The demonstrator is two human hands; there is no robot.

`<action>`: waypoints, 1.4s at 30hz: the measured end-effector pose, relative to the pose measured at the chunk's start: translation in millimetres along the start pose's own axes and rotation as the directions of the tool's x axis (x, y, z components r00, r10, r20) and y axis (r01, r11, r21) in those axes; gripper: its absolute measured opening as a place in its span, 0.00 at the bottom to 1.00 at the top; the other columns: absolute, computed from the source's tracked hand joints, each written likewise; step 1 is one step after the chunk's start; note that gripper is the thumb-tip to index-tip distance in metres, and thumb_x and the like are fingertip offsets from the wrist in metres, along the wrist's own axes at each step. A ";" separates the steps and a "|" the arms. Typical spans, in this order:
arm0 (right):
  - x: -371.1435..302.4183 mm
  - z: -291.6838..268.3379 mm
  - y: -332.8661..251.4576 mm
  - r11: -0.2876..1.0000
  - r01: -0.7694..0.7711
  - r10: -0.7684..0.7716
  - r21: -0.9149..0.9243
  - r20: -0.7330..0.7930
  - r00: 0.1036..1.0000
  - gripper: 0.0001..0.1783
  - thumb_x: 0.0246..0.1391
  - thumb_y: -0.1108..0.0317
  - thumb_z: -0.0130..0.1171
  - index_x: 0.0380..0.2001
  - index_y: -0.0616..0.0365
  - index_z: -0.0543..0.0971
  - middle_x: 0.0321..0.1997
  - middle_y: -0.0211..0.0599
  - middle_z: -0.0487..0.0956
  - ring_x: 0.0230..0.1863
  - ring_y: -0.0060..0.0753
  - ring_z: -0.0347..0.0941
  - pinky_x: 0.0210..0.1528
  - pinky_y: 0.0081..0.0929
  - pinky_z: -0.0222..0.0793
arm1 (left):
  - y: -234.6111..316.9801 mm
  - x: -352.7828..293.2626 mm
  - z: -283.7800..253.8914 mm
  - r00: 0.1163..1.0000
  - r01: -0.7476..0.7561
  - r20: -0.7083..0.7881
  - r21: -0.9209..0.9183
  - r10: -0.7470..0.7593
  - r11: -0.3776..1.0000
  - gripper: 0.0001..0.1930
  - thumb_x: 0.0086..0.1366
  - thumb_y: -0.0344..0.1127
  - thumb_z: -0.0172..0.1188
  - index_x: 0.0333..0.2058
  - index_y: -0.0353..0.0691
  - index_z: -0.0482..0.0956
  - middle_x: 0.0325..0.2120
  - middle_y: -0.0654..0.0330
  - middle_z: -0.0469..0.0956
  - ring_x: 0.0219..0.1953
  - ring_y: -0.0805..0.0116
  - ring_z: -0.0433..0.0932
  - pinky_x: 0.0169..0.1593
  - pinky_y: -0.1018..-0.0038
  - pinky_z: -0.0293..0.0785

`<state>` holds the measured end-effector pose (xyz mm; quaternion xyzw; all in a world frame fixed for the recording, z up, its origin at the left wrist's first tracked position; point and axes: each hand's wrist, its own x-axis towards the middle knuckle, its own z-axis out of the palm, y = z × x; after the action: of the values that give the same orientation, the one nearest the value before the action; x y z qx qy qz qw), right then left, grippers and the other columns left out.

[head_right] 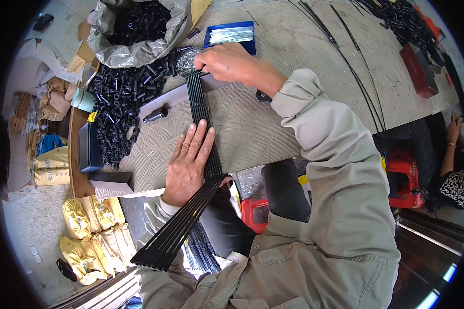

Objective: Assemble a bundle of black rods into a component base using pliers and a hammer.

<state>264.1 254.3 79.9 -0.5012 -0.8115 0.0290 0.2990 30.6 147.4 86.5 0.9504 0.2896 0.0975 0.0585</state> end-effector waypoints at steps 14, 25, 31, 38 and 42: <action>0.7 -23.0 16.6 0.991 -0.023 0.015 -0.128 -0.062 0.998 0.06 0.48 0.62 0.53 0.25 0.50 0.75 0.31 0.31 0.76 0.33 0.39 0.73 0.34 0.35 0.66 | -0.9 -3.3 3.6 0.998 -0.018 -0.050 0.118 0.024 0.993 0.42 0.49 0.60 0.53 0.57 0.37 0.57 0.59 0.51 0.54 0.61 0.52 0.53 0.60 0.61 0.51; 34.6 -55.3 56.2 0.886 -0.165 0.247 -0.434 0.139 0.959 0.05 0.46 0.68 0.50 0.22 0.56 0.72 0.29 0.39 0.74 0.37 0.46 0.72 0.35 0.39 0.65 | 6.1 -12.9 -2.0 0.996 -0.059 -0.068 -0.114 0.052 0.992 0.43 0.47 0.61 0.55 0.56 0.35 0.60 0.57 0.52 0.59 0.60 0.55 0.56 0.60 0.62 0.54; 22.7 -47.4 47.2 0.932 -0.118 0.102 -0.343 -0.067 0.993 0.05 0.49 0.67 0.50 0.26 0.52 0.75 0.29 0.36 0.74 0.35 0.44 0.72 0.35 0.39 0.65 | 3.8 -15.2 6.5 0.991 -0.078 -0.112 -0.106 0.066 0.991 0.45 0.45 0.63 0.57 0.55 0.34 0.60 0.56 0.52 0.60 0.59 0.55 0.57 0.59 0.62 0.55; -13.1 -23.6 -9.2 0.997 0.047 -0.045 -0.062 0.020 0.999 0.06 0.49 0.67 0.53 0.31 0.47 0.77 0.25 0.32 0.73 0.31 0.41 0.71 0.31 0.35 0.65 | 5.8 -13.2 2.7 0.994 -0.058 -0.104 -0.124 0.045 0.991 0.45 0.44 0.62 0.58 0.55 0.33 0.61 0.56 0.51 0.60 0.59 0.55 0.58 0.59 0.62 0.55; -16.8 -24.8 -6.1 0.992 -0.023 0.027 -0.126 0.032 0.999 0.07 0.48 0.69 0.52 0.29 0.45 0.79 0.28 0.33 0.74 0.32 0.41 0.72 0.32 0.37 0.64 | 5.2 -12.4 3.5 0.994 -0.060 -0.097 -0.127 0.048 0.990 0.46 0.44 0.62 0.58 0.54 0.33 0.61 0.56 0.51 0.61 0.59 0.54 0.58 0.59 0.62 0.55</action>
<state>277.3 231.1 94.7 -0.5284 -0.8103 -0.0100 0.2531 24.1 136.0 82.1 0.9464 0.2594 0.1621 0.1040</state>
